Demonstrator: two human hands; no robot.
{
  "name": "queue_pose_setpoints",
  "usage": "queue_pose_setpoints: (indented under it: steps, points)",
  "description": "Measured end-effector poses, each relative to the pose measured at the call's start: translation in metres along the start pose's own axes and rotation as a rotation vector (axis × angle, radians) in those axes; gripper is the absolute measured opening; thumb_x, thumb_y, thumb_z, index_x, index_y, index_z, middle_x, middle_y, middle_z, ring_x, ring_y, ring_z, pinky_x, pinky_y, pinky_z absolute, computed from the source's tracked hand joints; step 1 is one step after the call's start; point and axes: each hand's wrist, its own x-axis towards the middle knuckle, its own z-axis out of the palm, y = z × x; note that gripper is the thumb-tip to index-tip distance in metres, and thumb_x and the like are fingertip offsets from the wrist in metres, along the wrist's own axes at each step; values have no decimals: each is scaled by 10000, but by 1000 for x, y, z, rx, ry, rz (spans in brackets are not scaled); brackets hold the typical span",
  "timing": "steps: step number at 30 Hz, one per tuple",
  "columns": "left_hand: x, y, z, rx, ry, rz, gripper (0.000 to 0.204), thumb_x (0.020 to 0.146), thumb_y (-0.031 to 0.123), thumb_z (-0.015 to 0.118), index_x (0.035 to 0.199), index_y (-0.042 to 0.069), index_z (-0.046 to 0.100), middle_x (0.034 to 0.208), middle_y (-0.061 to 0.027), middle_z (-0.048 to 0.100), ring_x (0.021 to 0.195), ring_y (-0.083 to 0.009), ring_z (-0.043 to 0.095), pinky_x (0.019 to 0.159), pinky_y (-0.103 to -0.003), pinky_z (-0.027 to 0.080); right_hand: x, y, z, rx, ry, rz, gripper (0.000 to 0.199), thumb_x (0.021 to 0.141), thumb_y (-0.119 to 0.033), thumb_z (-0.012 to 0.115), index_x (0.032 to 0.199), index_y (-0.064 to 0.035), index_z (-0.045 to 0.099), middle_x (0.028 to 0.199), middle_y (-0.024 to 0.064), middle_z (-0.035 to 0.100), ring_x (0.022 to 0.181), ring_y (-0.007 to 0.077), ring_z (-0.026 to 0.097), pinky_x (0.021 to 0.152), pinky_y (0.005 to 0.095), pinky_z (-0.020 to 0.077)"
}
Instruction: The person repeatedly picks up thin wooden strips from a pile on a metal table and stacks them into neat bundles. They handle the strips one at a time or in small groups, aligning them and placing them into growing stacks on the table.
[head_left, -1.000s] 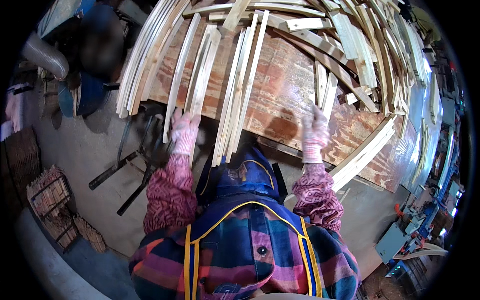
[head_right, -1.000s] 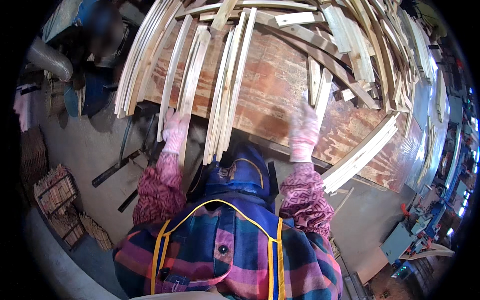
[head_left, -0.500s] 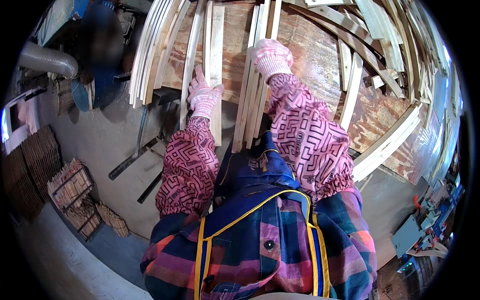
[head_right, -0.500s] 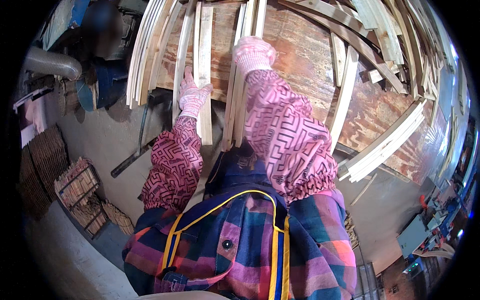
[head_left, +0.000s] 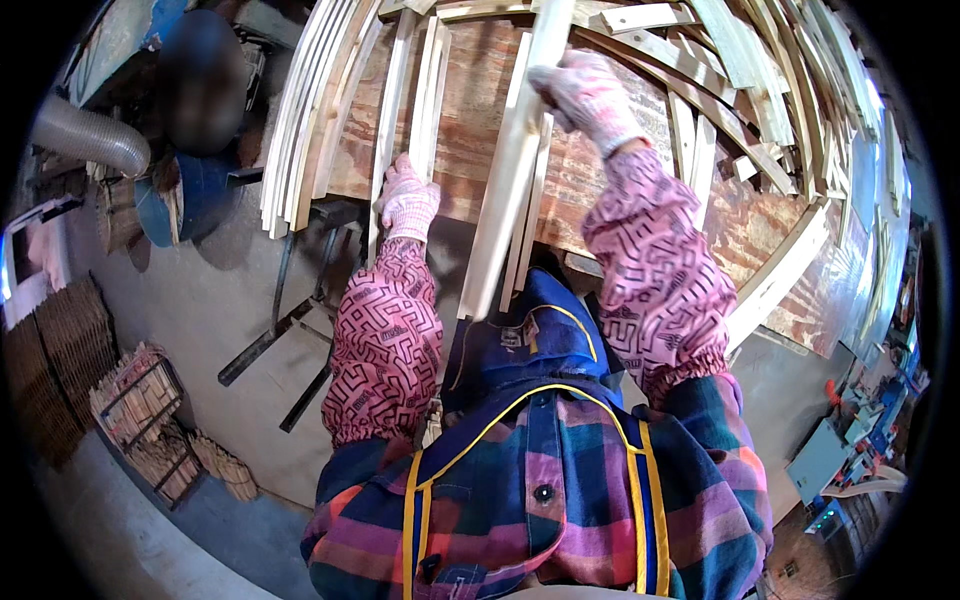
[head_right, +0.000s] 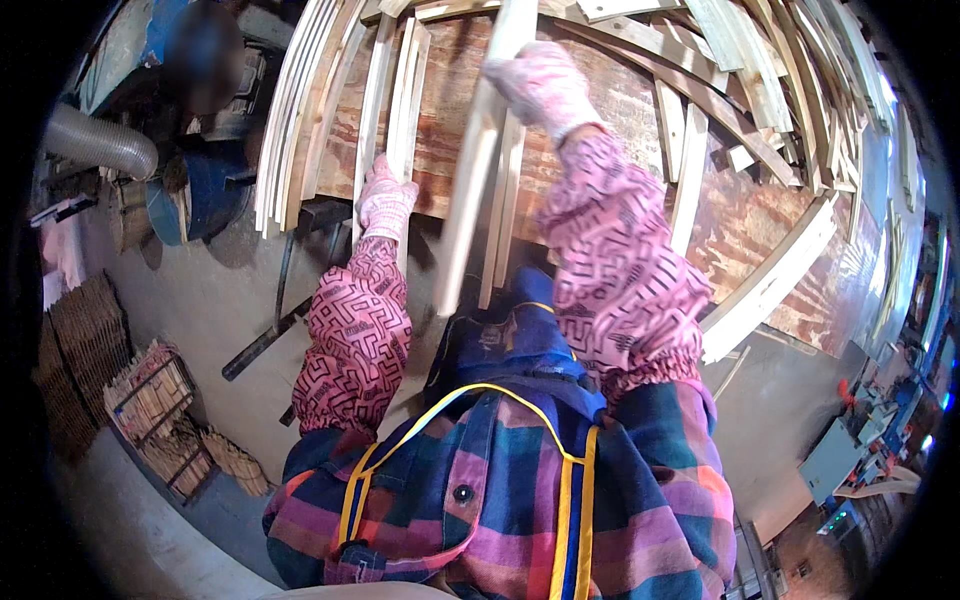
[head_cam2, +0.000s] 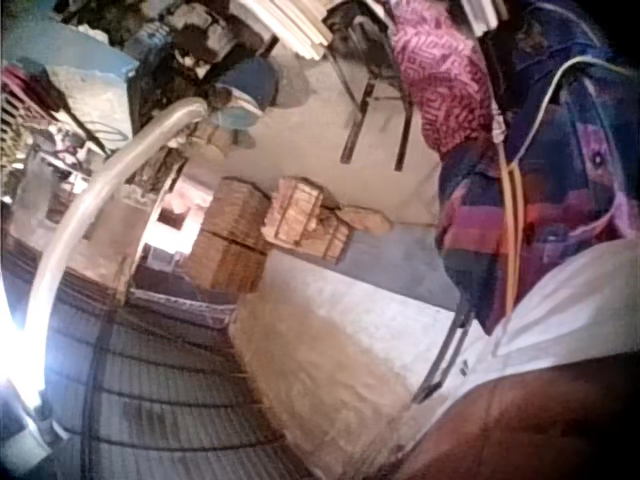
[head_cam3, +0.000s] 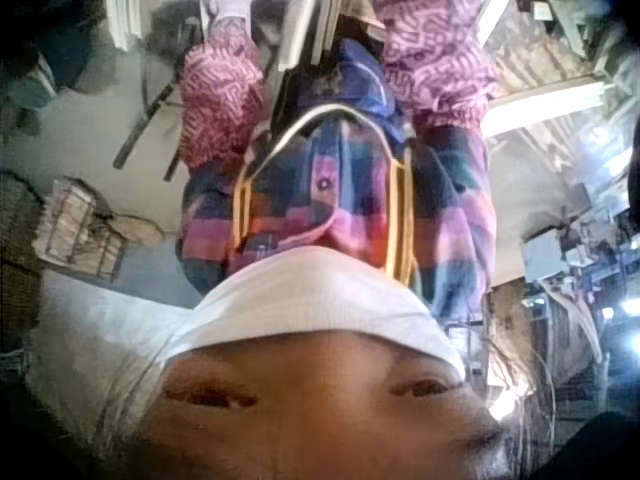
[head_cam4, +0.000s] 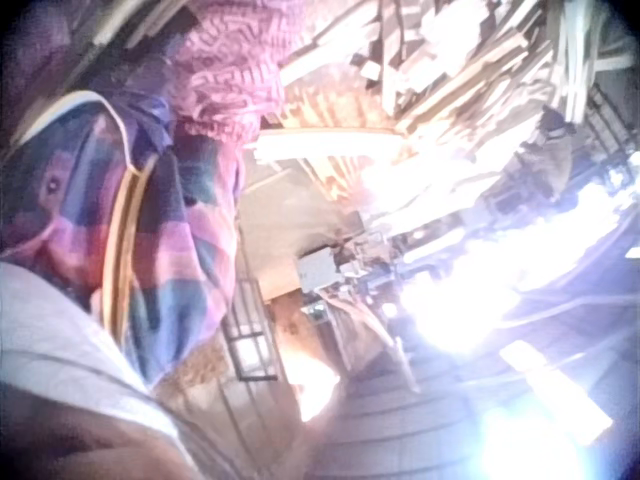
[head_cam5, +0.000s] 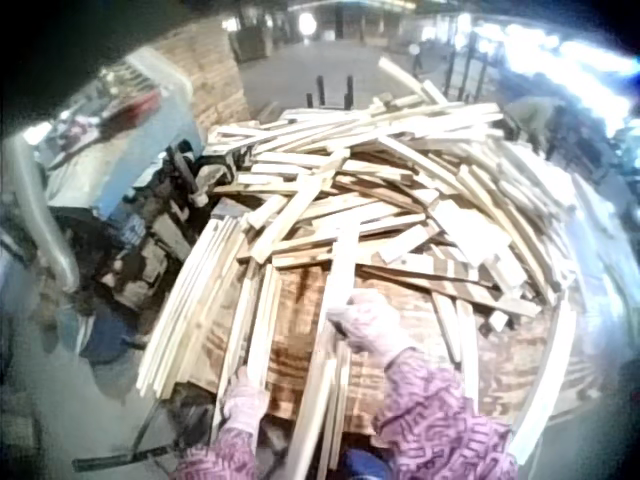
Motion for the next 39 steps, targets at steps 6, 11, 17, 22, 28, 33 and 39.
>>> queue_pose_setpoints:
  steps: [6, 11, 17, 22, 28, 33, 39]
  points:
    - [3, -13, 12, -460, -4, 211, 781, 849, 564, 605, 1428, 88, 386, 1347, -254, 507, 1235, -392, 512, 1031, -466, 420, 25, -33, 121, 198, -47, 301, 442, 815, -405, 683, 1075, -49, 716, 1105, 183, 694, 997, 326, 684, 879, 432, 542]
    - [-12, -7, 34, -5, 131, 238, 1064, 800, 414, 694, 1565, 151, 4, 1487, -206, 363, 1325, -375, 428, 1070, -481, 389, -16, -2, 109, 438, 133, -119, 494, 889, -373, 574, 1244, -31, 593, 1179, 208, 651, 1121, 357, 613, 976, 408, 480]
    - [-8, 3, 22, -5, 145, 272, 1015, 815, 415, 689, 1565, 187, 44, 1435, -189, 408, 1305, -380, 442, 1038, -519, 397, -152, 169, 14, -131, 482, 471, 663, 816, -306, 710, 1398, -107, 461, 1272, 224, 551, 1225, 370, 521, 1025, 443, 441]
    - [-22, 5, 36, -70, 394, 596, 822, 859, 511, 644, 1513, 138, 313, 1520, -172, 348, 1361, -392, 377, 1109, -499, 343, -312, 290, 91, -153, 280, 642, 725, 828, -218, 674, 1474, -96, 369, 1303, 203, 548, 1184, 315, 558, 1040, 394, 426]
    - [-75, 83, 43, 97, 50, 352, 1216, 662, 788, 660, 1551, 134, 150, 1560, -318, 153, 1463, -454, 114, 1189, -539, 91, -371, 266, 66, 1551, -42, 553, 390, 877, -174, 676, 1211, 11, 597, 983, 78, 677, 906, 186, 652, 828, 326, 528]
    - [-76, 106, 58, -137, 87, 238, 1168, 646, 621, 779, 1541, 176, 174, 1506, -281, 255, 1395, -457, 252, 1083, -590, 293, -371, 269, 58, 1758, -109, 552, 542, 796, -182, 781, 1241, 32, 559, 1007, 144, 662, 863, 256, 665, 780, 387, 553]
    - [-90, 121, 62, 29, 221, 258, 994, 700, 434, 801, 1519, 305, 254, 1344, -166, 394, 1243, -348, 429, 970, -530, 423, -393, 267, 30, 1461, -360, 494, 417, 847, -230, 708, 1154, 37, 617, 940, 131, 695, 837, 245, 667, 782, 372, 542]
